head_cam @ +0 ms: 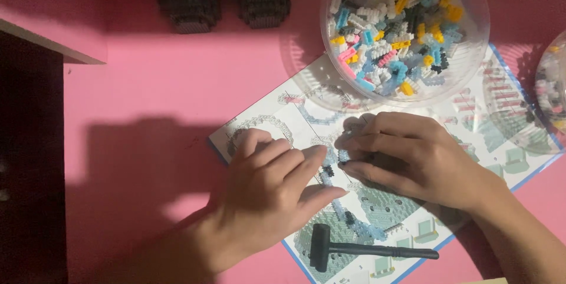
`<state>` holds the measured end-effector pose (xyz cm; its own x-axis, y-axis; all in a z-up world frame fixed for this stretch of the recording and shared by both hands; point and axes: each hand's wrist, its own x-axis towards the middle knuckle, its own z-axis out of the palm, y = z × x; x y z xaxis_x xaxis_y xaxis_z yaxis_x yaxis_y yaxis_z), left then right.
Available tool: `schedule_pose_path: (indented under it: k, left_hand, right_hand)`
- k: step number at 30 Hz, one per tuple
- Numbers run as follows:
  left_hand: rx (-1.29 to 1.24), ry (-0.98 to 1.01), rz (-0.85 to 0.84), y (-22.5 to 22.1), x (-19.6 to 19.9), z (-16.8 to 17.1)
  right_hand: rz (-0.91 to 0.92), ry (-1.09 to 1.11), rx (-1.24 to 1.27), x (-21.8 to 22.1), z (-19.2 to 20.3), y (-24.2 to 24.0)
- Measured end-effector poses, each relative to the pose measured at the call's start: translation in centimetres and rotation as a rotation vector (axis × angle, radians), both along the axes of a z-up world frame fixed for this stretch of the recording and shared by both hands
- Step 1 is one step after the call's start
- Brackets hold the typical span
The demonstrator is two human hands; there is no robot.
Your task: Following a printed instruction manual to assemble a model using small interlocking plastic blocks.
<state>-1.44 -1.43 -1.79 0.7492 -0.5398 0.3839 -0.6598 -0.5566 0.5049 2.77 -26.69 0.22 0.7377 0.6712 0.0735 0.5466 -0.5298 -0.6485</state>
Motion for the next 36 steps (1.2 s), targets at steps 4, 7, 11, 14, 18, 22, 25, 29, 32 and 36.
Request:
schedule_pose_path:
  k: [4,7,11,14,18,22,25,29,32,36]
  left_hand:
    - [-0.020,0.041,-0.001,-0.1,0.1,0.2]
    - [-0.035,0.071,-0.033,-0.1,0.3,0.4]
    - [-0.042,0.091,-0.061,-0.1,0.1,0.2]
    - [-0.050,0.107,-0.081,-0.1,0.1,-0.1]
    - [-0.055,0.088,-0.084,0.1,0.2,0.1]
    - [-0.040,0.095,-0.097,0.0,0.1,-0.1]
    - [-0.028,0.098,-0.104,0.1,0.1,0.0]
    - [-0.055,0.049,-0.072,-0.1,-0.4,-0.2]
    - [-0.041,0.072,-0.084,-0.1,-0.3,-0.2]
    - [-0.025,0.083,-0.107,0.0,-0.1,-0.1]
  right_hand:
    - [0.010,-0.011,0.032,0.1,0.1,0.2]
    - [0.014,-0.023,0.038,0.0,0.2,0.3]
    - [0.018,-0.013,0.082,-0.1,-0.2,0.1]
    - [0.003,0.018,0.139,-0.2,-0.9,-0.1]
    - [0.007,0.025,0.175,-0.2,-0.9,0.1]
    - [0.035,0.004,0.161,-0.1,-1.1,0.1]
    - [0.050,-0.010,0.155,-0.1,-1.1,0.3]
    - [0.075,-0.030,0.167,0.1,-1.2,0.3]
    - [0.075,-0.038,0.153,0.0,-1.2,0.3]
    - [0.080,-0.037,0.146,0.0,-0.9,0.5]
